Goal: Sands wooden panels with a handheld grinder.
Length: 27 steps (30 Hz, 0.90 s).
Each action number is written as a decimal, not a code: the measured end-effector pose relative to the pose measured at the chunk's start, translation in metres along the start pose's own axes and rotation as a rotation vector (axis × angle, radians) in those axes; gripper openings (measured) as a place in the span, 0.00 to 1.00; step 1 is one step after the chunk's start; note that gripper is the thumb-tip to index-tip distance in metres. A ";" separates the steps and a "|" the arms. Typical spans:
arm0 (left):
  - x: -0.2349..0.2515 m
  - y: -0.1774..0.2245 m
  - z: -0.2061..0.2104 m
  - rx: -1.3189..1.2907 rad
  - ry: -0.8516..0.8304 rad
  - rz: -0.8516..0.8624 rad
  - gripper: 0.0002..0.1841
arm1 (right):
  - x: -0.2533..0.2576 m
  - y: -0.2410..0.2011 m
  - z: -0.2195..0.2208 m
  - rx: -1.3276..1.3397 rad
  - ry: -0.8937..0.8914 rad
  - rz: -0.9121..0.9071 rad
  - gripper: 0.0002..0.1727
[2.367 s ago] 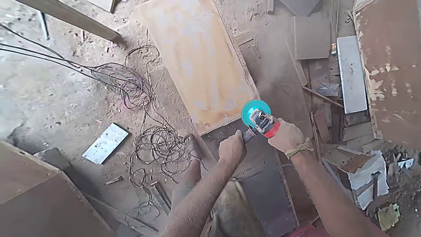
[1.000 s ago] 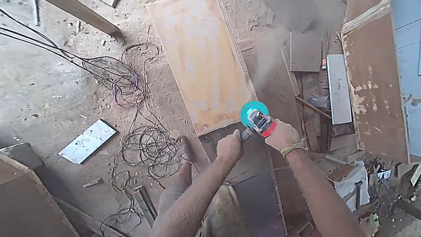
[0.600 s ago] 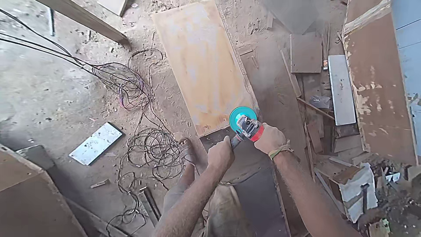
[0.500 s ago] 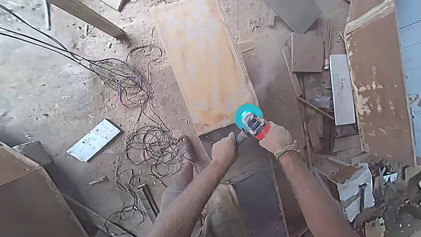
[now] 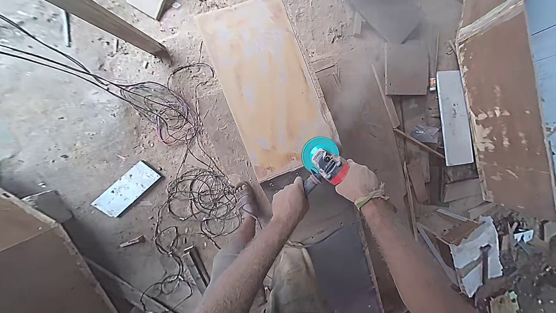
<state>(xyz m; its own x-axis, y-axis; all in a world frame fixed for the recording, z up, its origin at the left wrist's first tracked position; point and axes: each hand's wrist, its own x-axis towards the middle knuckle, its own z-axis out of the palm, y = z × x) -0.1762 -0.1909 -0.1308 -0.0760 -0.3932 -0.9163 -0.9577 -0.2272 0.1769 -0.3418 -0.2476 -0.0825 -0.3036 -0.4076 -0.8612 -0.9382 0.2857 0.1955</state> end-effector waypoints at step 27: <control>0.007 0.037 0.003 0.024 -0.049 0.154 0.16 | 0.005 0.049 0.022 0.093 0.096 0.188 0.43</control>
<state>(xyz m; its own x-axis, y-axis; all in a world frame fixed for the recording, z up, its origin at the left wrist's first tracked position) -0.2126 -0.1996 -0.1317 -0.2351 -0.3776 -0.8956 -0.9400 -0.1460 0.3083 -0.3853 -0.2163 -0.0875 -0.4903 -0.4186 -0.7644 -0.8454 0.4416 0.3003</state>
